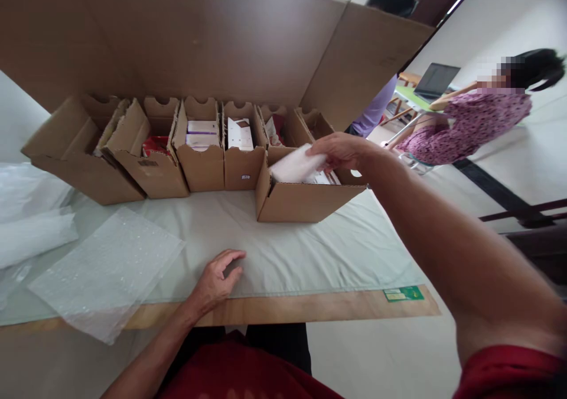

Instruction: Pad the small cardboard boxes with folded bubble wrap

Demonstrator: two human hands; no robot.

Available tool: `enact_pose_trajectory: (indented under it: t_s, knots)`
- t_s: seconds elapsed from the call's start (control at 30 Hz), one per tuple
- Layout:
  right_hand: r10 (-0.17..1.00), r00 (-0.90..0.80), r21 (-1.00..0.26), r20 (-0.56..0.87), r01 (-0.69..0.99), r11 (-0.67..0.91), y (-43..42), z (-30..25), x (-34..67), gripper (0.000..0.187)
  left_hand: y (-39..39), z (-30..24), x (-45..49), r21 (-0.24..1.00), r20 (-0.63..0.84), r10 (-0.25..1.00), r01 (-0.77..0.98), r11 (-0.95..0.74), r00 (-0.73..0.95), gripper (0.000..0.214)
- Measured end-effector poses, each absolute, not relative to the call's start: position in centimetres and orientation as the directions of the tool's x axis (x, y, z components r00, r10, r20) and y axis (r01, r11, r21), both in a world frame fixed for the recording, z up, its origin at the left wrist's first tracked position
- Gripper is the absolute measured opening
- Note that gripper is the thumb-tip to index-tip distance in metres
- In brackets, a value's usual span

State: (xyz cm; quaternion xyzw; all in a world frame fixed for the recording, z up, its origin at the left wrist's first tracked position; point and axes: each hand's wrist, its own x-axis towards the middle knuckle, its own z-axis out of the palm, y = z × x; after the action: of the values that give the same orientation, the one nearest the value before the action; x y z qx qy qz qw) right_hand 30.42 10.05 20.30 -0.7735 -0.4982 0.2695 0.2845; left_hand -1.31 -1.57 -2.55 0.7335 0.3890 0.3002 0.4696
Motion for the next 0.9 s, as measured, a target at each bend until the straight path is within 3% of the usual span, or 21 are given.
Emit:
enact_pose_trajectory:
  t_s: [0.1, 0.23, 0.4, 0.5, 0.6, 0.77, 0.83, 0.9]
  knots:
    - [0.909, 0.349, -0.620, -0.228, 0.668, -0.411, 10.5, 20.9, 28.9, 0.009, -1.5, -3.4, -1.5, 0.906, 0.161, 0.839, 0.260, -0.335, 0.520, 0.028]
    - [0.950, 0.293, -0.575, -0.106, 0.762, -0.299, 10.7, 21.0, 26.1, 0.008, -1.5, -3.8, -1.4, 0.852, 0.266, 0.808, 0.264, -0.452, 0.526, 0.027]
    - [0.955, 0.245, -0.745, -0.167, 0.603, -0.285, 10.5, 19.9, 23.8, 0.011, -1.7, -3.9, -1.2, 0.795, 0.323, 0.758, 0.273, -0.542, 0.567, 0.028]
    - [0.931, 0.285, -0.770, -0.226, 0.534, -0.350, 10.2, 19.4, 23.6, 0.011, -1.7, -4.0, -1.2, 0.773, 0.346, 0.747, 0.278, -0.570, 0.568, 0.029]
    - [0.927, 0.332, -0.679, -0.172, 0.642, -0.356, 9.9, 18.9, 23.8, 0.015, -1.8, -4.1, -1.1, 0.763, 0.352, 0.738, 0.280, -0.582, 0.576, 0.028]
    - [0.957, 0.210, -0.384, 0.202, 0.915, -0.120, 9.4, 18.1, 23.5, 0.024, -1.9, -4.0, -1.1, 0.763, 0.359, 0.732, 0.271, -0.588, 0.579, 0.028]
    - [0.954, 0.202, -0.317, 0.223, 0.940, -0.125, 9.4, 17.8, 23.3, 0.027, -1.9, -4.0, -1.1, 0.761, 0.367, 0.728, 0.263, -0.593, 0.579, 0.028]
    - [0.968, 0.195, -0.294, 0.156, 0.945, -0.143, 9.5, 17.6, 23.3, 0.026, -1.9, -4.1, -1.1, 0.762, 0.366, 0.731, 0.265, -0.590, 0.576, 0.027]
